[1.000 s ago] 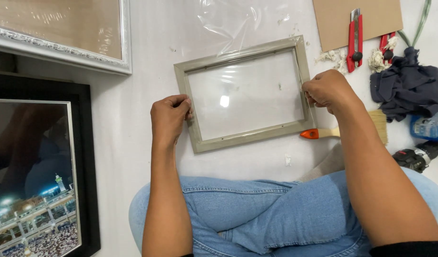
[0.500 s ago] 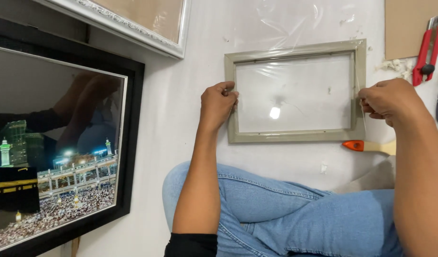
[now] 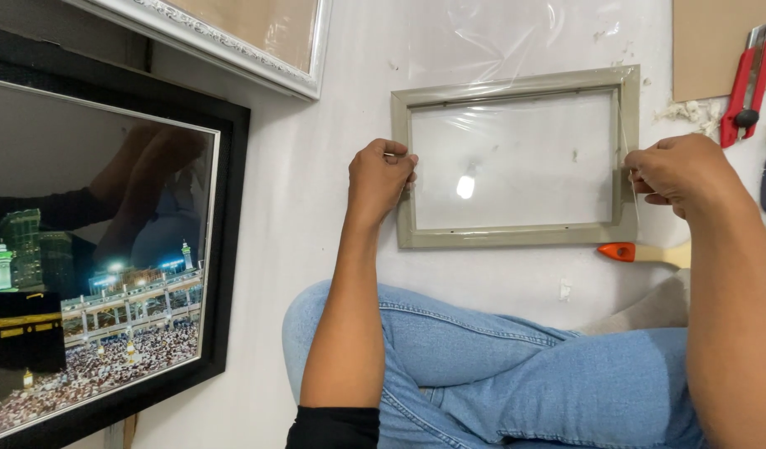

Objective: Removing the back of a picture frame, cleaning it with a brush, and applying a protective plastic film.

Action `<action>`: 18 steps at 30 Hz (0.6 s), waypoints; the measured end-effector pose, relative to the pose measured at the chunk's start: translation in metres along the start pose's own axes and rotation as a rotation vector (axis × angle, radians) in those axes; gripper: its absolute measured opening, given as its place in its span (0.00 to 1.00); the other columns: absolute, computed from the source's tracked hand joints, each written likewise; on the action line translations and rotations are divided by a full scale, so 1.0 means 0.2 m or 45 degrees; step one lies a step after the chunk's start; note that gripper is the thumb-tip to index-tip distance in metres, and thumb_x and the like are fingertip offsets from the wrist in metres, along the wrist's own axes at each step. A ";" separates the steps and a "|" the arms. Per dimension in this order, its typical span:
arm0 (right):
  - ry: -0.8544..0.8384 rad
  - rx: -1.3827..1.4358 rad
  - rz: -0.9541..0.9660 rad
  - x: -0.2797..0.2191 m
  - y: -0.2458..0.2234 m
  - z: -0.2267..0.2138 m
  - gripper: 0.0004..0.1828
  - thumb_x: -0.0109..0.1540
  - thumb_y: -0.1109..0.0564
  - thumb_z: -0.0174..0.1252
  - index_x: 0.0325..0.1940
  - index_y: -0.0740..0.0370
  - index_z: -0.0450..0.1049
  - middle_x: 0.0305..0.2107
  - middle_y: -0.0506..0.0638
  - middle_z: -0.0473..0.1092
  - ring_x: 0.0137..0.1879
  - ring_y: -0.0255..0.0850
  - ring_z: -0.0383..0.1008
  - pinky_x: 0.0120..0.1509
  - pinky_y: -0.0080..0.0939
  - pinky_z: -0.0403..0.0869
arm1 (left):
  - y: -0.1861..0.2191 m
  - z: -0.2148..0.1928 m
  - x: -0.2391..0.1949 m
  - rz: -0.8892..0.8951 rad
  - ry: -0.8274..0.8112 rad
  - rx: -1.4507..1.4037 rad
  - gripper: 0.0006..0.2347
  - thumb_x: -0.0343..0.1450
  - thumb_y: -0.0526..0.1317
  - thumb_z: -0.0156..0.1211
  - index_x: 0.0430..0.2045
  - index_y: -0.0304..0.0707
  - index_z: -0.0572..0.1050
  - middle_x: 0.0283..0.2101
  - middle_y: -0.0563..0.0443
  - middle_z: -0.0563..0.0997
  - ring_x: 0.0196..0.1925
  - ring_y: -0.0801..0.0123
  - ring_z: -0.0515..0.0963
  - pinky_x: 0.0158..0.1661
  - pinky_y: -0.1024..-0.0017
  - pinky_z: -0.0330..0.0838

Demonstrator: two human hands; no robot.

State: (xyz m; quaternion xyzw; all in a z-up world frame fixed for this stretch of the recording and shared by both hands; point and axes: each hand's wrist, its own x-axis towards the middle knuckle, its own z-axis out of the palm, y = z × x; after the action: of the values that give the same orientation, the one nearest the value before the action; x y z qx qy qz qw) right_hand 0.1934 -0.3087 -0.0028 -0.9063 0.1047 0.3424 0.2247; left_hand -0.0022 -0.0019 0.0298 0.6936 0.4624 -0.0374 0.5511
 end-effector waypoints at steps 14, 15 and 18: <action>-0.095 0.685 -0.736 0.01 0.09 -0.21 0.03 0.79 0.59 0.53 0.53 0.61 0.67 0.34 0.50 0.62 0.44 0.42 0.74 0.43 0.44 0.83 | 0.08 0.01 -0.07 0.153 -0.116 -0.925 0.16 0.65 0.48 0.65 0.31 0.33 0.73 0.30 0.46 0.78 0.37 0.56 0.88 0.31 0.67 0.87; -0.137 0.756 -0.768 -0.03 0.06 -0.23 0.02 0.78 0.59 0.52 0.53 0.59 0.67 0.39 0.50 0.65 0.44 0.39 0.74 0.43 0.40 0.82 | 0.08 0.01 -0.07 0.148 -0.103 -0.979 0.17 0.66 0.50 0.63 0.34 0.32 0.72 0.34 0.41 0.79 0.36 0.54 0.87 0.31 0.68 0.85; -0.169 0.760 -0.849 -0.15 -0.03 -0.25 0.08 0.77 0.60 0.51 0.60 0.63 0.66 0.42 0.54 0.65 0.43 0.43 0.74 0.43 0.41 0.82 | 0.09 0.01 -0.08 0.200 -0.039 -1.052 0.19 0.66 0.51 0.62 0.37 0.32 0.69 0.35 0.38 0.80 0.32 0.55 0.86 0.28 0.71 0.82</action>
State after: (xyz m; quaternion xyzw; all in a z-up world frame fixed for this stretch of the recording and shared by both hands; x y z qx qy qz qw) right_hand 0.2015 -0.3267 0.0537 -0.7621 -0.1134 0.2636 0.5804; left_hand 0.0019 -0.0115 0.0507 0.4468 0.3762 0.1829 0.7908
